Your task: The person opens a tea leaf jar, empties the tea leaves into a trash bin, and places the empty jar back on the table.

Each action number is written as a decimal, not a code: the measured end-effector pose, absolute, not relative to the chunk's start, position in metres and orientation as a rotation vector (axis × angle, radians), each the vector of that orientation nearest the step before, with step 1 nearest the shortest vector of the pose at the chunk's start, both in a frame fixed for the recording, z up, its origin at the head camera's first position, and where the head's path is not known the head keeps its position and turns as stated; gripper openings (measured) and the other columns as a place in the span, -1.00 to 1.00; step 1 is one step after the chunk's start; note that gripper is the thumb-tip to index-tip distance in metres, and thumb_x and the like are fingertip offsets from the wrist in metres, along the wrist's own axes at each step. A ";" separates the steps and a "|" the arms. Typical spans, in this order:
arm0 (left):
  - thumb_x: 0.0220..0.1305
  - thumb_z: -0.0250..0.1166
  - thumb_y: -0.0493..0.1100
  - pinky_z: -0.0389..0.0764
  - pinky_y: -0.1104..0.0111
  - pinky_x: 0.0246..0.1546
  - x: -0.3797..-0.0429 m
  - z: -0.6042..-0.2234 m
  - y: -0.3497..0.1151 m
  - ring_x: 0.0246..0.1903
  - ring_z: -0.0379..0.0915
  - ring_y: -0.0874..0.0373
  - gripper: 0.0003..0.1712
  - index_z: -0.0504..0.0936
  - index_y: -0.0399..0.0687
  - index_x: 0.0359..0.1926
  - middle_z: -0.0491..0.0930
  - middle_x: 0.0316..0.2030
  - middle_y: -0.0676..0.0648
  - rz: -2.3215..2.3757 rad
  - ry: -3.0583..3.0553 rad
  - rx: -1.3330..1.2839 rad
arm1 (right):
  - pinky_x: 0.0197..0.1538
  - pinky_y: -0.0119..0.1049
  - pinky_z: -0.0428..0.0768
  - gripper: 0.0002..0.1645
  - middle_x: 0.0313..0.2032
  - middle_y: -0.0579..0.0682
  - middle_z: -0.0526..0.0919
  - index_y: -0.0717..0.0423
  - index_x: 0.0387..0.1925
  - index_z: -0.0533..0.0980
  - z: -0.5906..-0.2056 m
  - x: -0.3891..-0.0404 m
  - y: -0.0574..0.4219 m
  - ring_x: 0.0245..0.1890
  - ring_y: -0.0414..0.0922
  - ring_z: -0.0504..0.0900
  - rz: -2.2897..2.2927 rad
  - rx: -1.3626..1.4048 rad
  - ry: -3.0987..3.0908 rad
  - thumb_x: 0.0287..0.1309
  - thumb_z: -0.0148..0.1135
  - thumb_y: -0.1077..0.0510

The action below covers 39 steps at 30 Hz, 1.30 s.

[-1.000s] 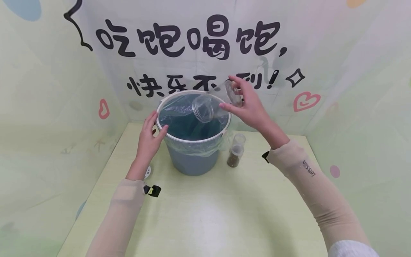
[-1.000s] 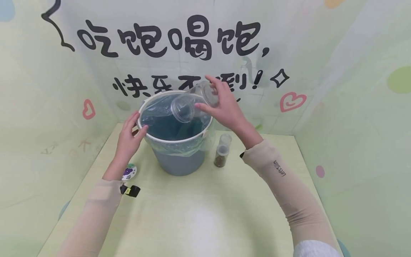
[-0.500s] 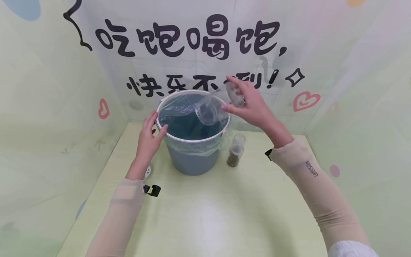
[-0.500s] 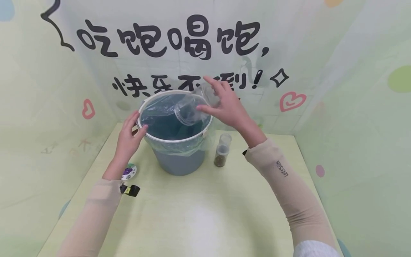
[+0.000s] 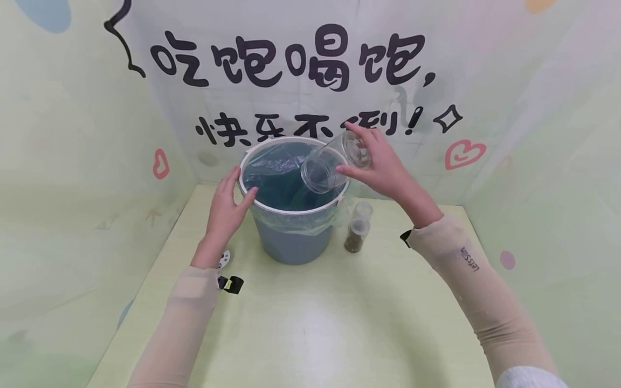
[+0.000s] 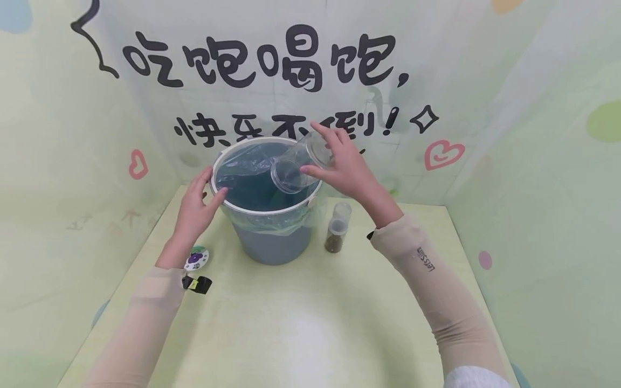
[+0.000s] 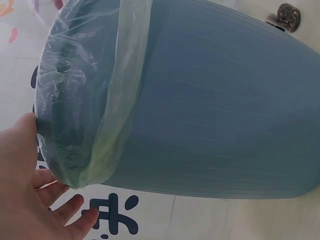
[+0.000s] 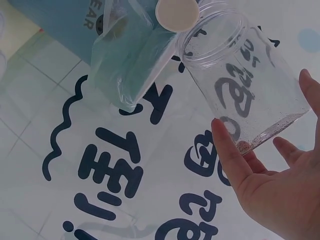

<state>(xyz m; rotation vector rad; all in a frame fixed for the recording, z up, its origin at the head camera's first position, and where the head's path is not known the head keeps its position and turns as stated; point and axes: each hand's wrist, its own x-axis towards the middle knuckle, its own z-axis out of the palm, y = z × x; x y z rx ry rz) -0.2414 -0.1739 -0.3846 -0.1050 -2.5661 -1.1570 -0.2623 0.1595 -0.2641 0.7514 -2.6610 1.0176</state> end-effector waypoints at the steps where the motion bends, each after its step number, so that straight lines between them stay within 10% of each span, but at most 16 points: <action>1: 0.40 0.18 0.13 0.11 -0.16 0.50 -0.241 -0.384 -0.174 0.53 0.00 -0.20 -0.16 0.13 -0.13 0.53 0.10 0.54 -0.20 -1.144 -2.573 -0.107 | 0.23 0.05 0.53 0.06 0.26 0.17 0.35 -0.22 0.52 0.14 -0.265 -0.262 0.160 0.25 0.08 0.48 1.018 0.749 -2.661 0.07 0.49 -0.07; 26: 0.40 0.22 0.05 0.13 -0.14 0.50 -0.241 -0.378 -0.174 0.52 0.03 -0.19 -0.26 0.30 -0.23 0.44 0.14 0.53 -0.16 -1.160 -2.596 -0.080 | 0.03 -0.28 0.73 0.20 0.18 0.05 0.27 0.04 0.51 0.15 -0.262 -0.253 0.164 0.19 -0.12 0.43 1.480 0.816 -2.101 -0.17 0.54 0.41; 39: 0.40 0.23 0.04 0.30 -0.12 0.42 -0.241 -0.379 -0.173 0.51 0.06 -0.19 -0.27 0.29 -0.20 0.45 0.14 0.53 -0.16 -1.174 -2.583 -0.075 | -0.01 -0.28 0.74 0.00 0.19 -0.19 0.20 0.28 0.32 0.23 -0.269 -0.251 0.163 0.07 0.00 0.41 1.474 0.949 -1.870 -0.18 0.52 0.34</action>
